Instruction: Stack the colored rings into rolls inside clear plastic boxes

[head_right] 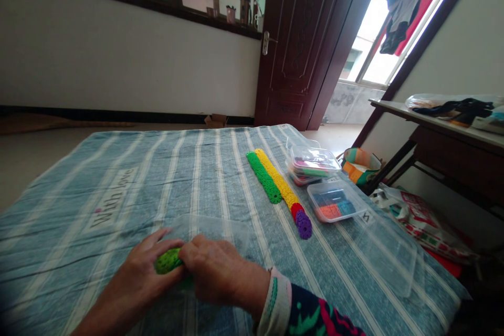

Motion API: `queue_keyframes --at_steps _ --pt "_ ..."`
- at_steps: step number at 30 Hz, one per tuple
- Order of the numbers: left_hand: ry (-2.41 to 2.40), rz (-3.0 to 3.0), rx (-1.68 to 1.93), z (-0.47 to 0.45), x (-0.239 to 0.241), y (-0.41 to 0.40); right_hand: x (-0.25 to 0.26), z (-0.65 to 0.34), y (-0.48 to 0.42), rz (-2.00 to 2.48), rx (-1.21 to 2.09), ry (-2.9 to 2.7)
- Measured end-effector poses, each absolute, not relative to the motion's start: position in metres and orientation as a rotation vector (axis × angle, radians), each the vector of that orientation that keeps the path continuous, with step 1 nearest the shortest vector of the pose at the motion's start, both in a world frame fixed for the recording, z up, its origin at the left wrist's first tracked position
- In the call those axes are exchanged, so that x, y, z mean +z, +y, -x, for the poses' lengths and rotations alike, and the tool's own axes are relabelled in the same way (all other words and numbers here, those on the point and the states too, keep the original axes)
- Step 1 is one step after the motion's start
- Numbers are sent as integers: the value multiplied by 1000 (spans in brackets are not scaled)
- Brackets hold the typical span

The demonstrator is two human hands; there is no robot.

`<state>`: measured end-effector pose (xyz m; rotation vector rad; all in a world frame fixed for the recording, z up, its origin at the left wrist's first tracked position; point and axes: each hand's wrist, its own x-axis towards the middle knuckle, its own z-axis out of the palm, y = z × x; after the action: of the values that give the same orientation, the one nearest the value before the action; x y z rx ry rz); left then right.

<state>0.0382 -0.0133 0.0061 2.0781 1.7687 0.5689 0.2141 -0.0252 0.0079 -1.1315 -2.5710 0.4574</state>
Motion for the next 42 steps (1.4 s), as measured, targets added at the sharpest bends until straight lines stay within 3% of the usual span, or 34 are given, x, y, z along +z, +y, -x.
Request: queue_keyframes --at_steps 23,29,42 --pt "1783 -2299 614 -41 -12 -19 19 -220 -30 1090 439 -2586" --pt "1763 -2372 703 -39 -18 -19 38 -255 -29 1121 368 -2343" --pt "1785 -2329 728 -36 -26 -17 14 -372 26 1842 64 -2231"
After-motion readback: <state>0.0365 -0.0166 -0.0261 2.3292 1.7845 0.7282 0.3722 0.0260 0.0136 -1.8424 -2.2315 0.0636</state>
